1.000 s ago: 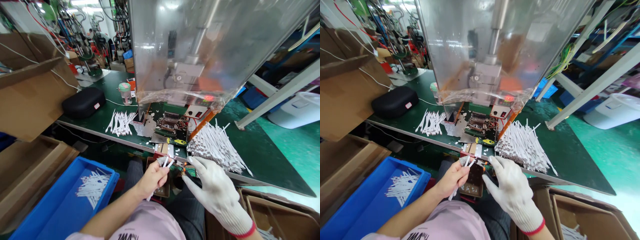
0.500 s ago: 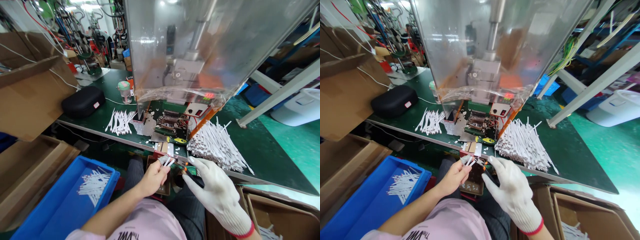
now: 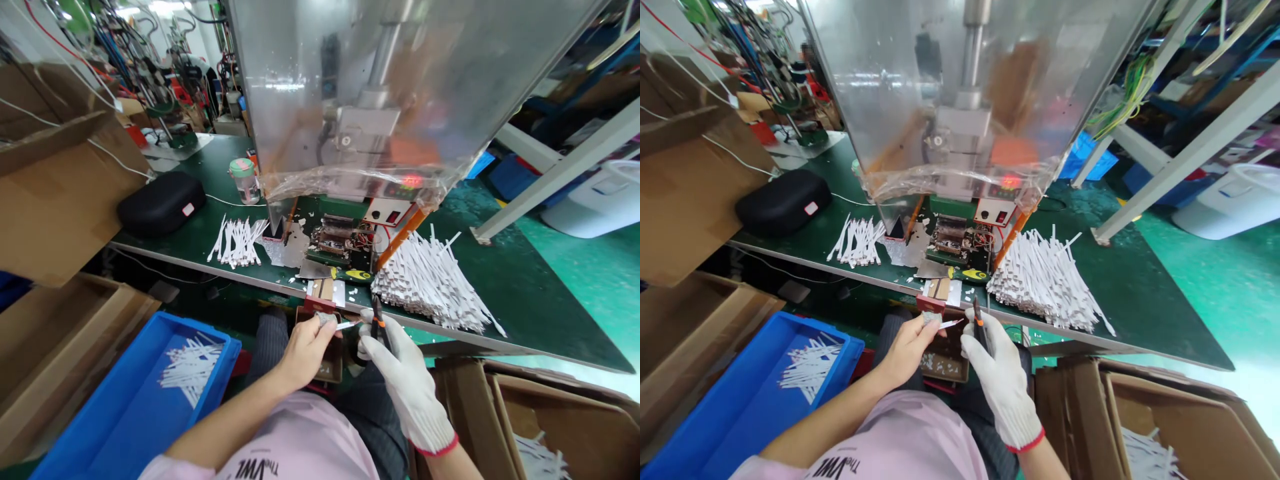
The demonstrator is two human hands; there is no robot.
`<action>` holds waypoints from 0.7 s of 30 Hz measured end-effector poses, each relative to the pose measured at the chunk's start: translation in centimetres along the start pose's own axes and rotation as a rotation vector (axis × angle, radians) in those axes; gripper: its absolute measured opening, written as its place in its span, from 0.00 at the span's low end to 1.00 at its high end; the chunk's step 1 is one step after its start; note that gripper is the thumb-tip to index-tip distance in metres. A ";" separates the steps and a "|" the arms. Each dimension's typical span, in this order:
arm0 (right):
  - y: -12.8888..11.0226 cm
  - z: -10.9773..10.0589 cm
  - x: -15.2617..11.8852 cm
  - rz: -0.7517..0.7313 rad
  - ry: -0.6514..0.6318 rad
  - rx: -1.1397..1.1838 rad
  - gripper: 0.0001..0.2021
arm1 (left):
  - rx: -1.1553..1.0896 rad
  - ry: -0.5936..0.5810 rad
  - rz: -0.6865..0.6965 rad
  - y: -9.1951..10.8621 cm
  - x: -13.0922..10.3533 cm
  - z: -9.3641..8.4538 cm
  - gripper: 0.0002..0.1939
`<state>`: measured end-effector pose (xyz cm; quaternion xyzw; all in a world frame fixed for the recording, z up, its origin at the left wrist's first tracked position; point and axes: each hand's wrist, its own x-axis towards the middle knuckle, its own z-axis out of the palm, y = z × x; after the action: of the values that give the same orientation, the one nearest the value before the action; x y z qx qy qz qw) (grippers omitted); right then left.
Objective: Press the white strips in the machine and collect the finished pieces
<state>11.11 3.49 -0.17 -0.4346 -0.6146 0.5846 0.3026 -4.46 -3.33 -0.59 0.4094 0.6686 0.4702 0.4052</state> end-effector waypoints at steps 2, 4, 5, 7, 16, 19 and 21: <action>0.3 0.6 -0.2 0.026 0.015 0.168 0.22 | 0.077 0.051 0.037 0.1 -0.1 0.3 0.18; 0.8 1.1 -0.2 0.054 0.026 0.301 0.21 | 0.116 0.058 0.040 0.1 -0.2 0.5 0.17; 1.0 1.2 -0.3 0.070 0.036 0.348 0.21 | 0.112 0.041 0.027 0.0 -0.3 0.6 0.17; 1.3 1.4 -0.2 0.105 0.051 0.401 0.21 | 0.085 -0.012 -0.005 -0.2 -0.3 0.8 0.17; 0.2 1.4 0.2 0.108 0.018 0.222 0.24 | 0.099 -0.062 0.006 -0.9 -0.6 1.1 0.19; 0.2 1.7 0.1 0.096 -0.001 0.142 0.23 | 0.051 -0.031 0.015 -1.1 -0.6 1.2 0.16; 0.4 1.8 0.2 0.093 -0.008 0.125 0.24 | 0.035 -0.012 0.029 -1.4 -0.6 1.3 0.16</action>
<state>9.54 2.80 -0.83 -0.4406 -0.5571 0.6370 0.2995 -3.33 -3.81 -2.13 0.4288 0.6684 0.4618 0.3951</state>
